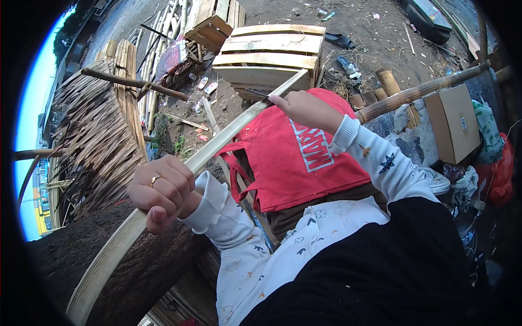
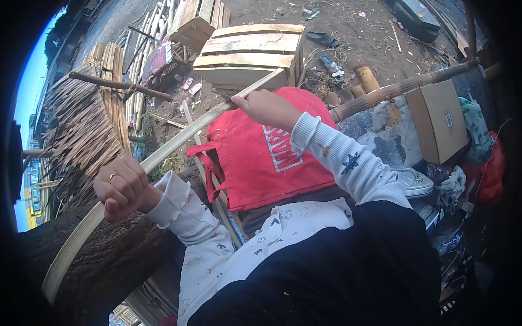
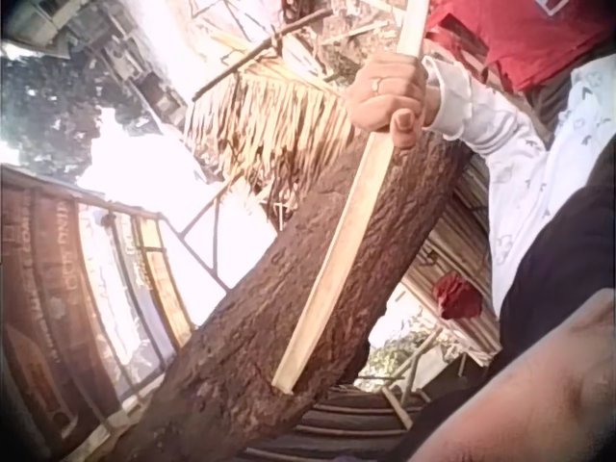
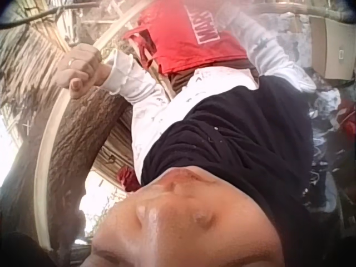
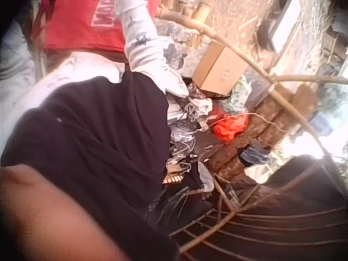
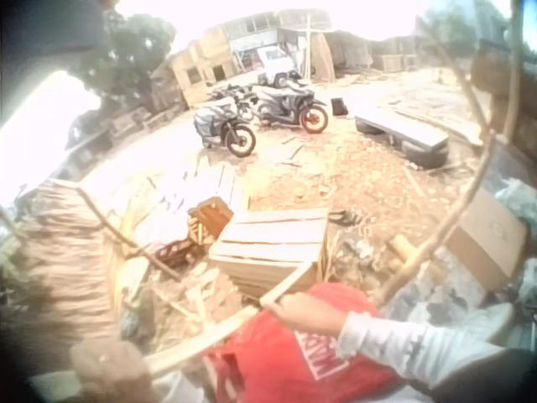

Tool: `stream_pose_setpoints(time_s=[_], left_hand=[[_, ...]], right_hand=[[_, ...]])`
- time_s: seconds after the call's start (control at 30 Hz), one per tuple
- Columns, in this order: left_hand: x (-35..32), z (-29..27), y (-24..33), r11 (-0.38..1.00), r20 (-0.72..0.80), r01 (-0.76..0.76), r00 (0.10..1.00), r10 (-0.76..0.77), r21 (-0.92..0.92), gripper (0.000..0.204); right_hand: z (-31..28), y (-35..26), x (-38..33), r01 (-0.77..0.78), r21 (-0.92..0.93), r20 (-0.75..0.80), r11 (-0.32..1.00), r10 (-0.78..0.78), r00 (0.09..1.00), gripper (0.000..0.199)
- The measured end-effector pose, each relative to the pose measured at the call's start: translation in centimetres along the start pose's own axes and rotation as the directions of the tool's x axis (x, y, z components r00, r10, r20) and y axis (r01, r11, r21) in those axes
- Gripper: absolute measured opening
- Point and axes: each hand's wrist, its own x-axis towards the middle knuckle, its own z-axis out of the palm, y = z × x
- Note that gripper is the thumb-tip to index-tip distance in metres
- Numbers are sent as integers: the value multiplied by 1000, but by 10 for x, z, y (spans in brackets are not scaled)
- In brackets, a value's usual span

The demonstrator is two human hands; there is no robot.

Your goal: The person shaves a long bamboo strip using a knife, holding the strip against their body and pulling the blade along the surface to smooth it.

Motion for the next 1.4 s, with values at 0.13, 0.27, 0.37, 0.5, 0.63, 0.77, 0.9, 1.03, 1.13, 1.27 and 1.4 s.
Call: stream_pose_setpoints(time_s=[0.13,0.27,0.37,0.5,0.63,0.77,0.9,1.03,1.13,1.27,1.4], left_hand=[[-3,-2,-1,1000,11,1,1000,0,-20,34],[-4,-5,-1,1000,1,-10,1000,10,-26,36],[-1,-3,-3,1000,-16,-27,1000,27,-14,36],[-5,-4,-3,1000,-34,-24,999,23,-17,36],[-4,-1,-1,999,-32,-24,999,23,-28,36],[-2,-2,-1,999,-2,-4,1000,4,-43,35],[-1,-1,-2,999,-12,-8,1000,7,-38,34],[-1,-3,-4,999,8,-13,1000,13,-39,33],[-2,-1,-1,1000,-48,-12,999,10,-26,35],[0,-10,4,999,117,16,993,-11,-41,27],[-4,-12,3,999,120,20,993,-14,-45,28]], right_hand=[[-1,3,11,-148,48,-2,988,148,989,58],[-5,2,14,-160,88,-30,983,163,986,62],[-4,-6,12,-171,53,-38,984,173,984,60],[-8,-27,-9,-155,62,-24,986,157,987,57],[2,-33,-22,-177,136,-79,975,189,979,59],[12,-5,-4,-279,66,-110,958,285,952,59],[11,48,20,-189,-198,-152,962,160,975,59],[-1,37,25,-431,131,71,893,425,902,59],[-27,-17,-3,-516,258,278,817,449,849,61],[-28,-31,-15,-264,232,204,936,219,954,63],[-14,-17,-9,-211,166,125,963,191,973,63]])
